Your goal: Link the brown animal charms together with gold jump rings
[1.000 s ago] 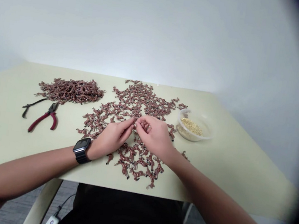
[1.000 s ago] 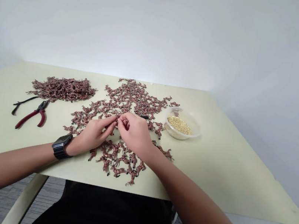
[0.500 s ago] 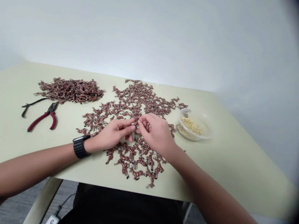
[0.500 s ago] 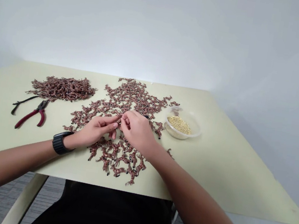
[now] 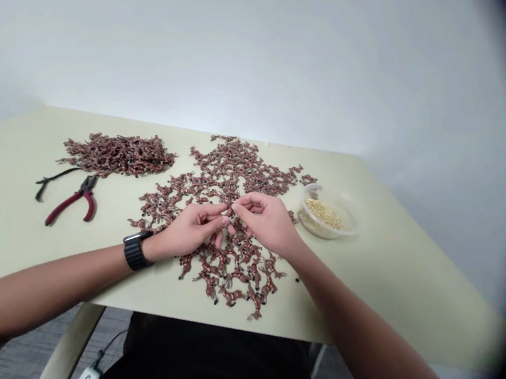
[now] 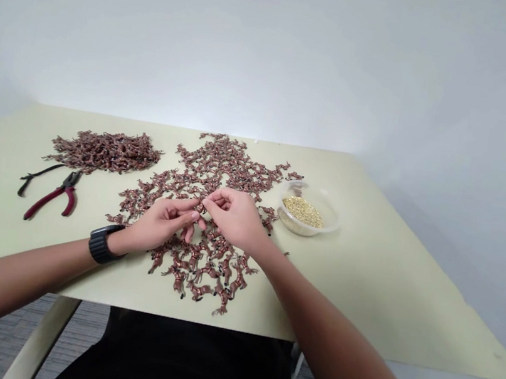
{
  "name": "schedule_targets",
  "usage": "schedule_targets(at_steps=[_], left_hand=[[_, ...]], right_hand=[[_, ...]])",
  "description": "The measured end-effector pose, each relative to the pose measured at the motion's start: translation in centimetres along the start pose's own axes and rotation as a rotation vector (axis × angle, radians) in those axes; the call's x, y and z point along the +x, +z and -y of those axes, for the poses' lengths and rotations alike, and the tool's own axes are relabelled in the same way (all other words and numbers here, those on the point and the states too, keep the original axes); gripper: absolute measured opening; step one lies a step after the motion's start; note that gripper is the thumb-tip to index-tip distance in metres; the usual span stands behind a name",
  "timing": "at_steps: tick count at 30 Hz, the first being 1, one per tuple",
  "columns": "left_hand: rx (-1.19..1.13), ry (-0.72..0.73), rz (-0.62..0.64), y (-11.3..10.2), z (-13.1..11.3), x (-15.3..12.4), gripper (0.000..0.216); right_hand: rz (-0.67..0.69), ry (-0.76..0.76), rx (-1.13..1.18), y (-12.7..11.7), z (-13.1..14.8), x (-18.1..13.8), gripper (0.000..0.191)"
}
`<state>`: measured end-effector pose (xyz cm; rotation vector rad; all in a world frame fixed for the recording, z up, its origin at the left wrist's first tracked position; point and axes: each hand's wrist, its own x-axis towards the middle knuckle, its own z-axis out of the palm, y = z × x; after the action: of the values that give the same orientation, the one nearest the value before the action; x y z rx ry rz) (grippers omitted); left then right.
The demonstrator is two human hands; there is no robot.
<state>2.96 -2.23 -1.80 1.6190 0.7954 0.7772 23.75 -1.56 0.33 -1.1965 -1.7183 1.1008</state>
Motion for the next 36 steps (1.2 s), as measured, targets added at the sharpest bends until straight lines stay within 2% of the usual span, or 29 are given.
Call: schedule_targets(at_steps=[8,14,16,22,29,32,36], left_hand=[[-0.140,-0.058,0.053,-0.1,-0.6,-0.1,0.040],[-0.147,-0.062,0.078,-0.1,-0.6,-0.1,0.041],[-0.061,-0.034,0.066,0.0,-0.5,-0.2,0.039],[0.431,0.113,-0.105,0.3,-0.3,-0.5,0.025],[0.737,0.210,-0.148,0.1,-0.3,-0.6,0.024],[0.708,0.214,-0.117,-0.1,-0.2,-0.6,0.027],[0.363,0.082,-0.036,-0.1,-0.1,-0.5,0.035]], right_hand=[[-0.043,-0.225,-0.230,-0.5,0.4,-0.1,0.014],[-0.005,-0.429,-0.394,-0.9,0.7,-0.3,0.012],[-0.013,-0.384,-0.368,-0.6,0.6,-0.3,0.011],[0.041,0.084,0.118,0.7,-0.2,0.0,0.018],[0.077,0.168,0.312,0.7,-0.6,0.2,0.026],[0.100,0.195,0.332,0.6,-0.7,0.3,0.025],[0.079,0.128,0.178,0.5,-1.0,0.4,0.021]])
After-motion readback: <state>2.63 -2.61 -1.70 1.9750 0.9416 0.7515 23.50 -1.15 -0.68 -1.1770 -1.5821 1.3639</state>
